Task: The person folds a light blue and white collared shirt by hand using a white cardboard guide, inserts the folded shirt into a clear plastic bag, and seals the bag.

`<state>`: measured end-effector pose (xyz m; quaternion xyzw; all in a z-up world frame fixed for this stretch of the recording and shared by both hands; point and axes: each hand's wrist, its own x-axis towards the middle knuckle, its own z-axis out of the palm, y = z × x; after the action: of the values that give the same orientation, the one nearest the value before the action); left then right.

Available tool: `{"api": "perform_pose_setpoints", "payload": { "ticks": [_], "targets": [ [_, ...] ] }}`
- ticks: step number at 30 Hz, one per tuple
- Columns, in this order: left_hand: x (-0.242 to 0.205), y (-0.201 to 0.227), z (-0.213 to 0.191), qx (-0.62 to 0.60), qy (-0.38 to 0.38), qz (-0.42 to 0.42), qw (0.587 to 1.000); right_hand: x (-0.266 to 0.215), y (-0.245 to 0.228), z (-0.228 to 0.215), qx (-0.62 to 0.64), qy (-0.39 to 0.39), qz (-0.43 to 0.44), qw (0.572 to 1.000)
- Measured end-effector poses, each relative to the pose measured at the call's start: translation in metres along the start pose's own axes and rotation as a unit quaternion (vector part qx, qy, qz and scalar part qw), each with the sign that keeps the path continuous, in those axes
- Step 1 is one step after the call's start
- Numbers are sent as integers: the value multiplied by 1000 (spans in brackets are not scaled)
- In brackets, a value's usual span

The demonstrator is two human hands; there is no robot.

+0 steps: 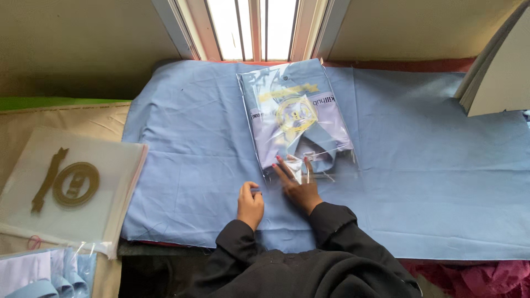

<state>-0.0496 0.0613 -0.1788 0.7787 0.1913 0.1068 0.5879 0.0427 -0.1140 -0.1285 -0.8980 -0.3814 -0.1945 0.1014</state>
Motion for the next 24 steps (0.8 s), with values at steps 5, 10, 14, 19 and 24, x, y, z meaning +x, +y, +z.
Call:
{"api": "perform_pose_setpoints", "payload": {
  "ticks": [5, 10, 14, 19, 24],
  "targets": [
    [53, -11, 1, -143, -38, -193, 970, 11, -12, 34, 12, -82, -19, 996],
    [82, -9, 9, 39, -53, -101, 993, -19, -17, -25, 93, -168, -33, 981],
    [90, 3, 12, 23, -60, -106, 992, -28, 89, -98, 550, -437, 160, 694],
    [103, 12, 17, 65, -28, -56, 996, -9, 194, -57, 407, 13, 399, 822],
    [106, 29, 18, -17, -33, -82, 996, -4, 223, -3, 457, -162, 507, 713]
  ]
}}
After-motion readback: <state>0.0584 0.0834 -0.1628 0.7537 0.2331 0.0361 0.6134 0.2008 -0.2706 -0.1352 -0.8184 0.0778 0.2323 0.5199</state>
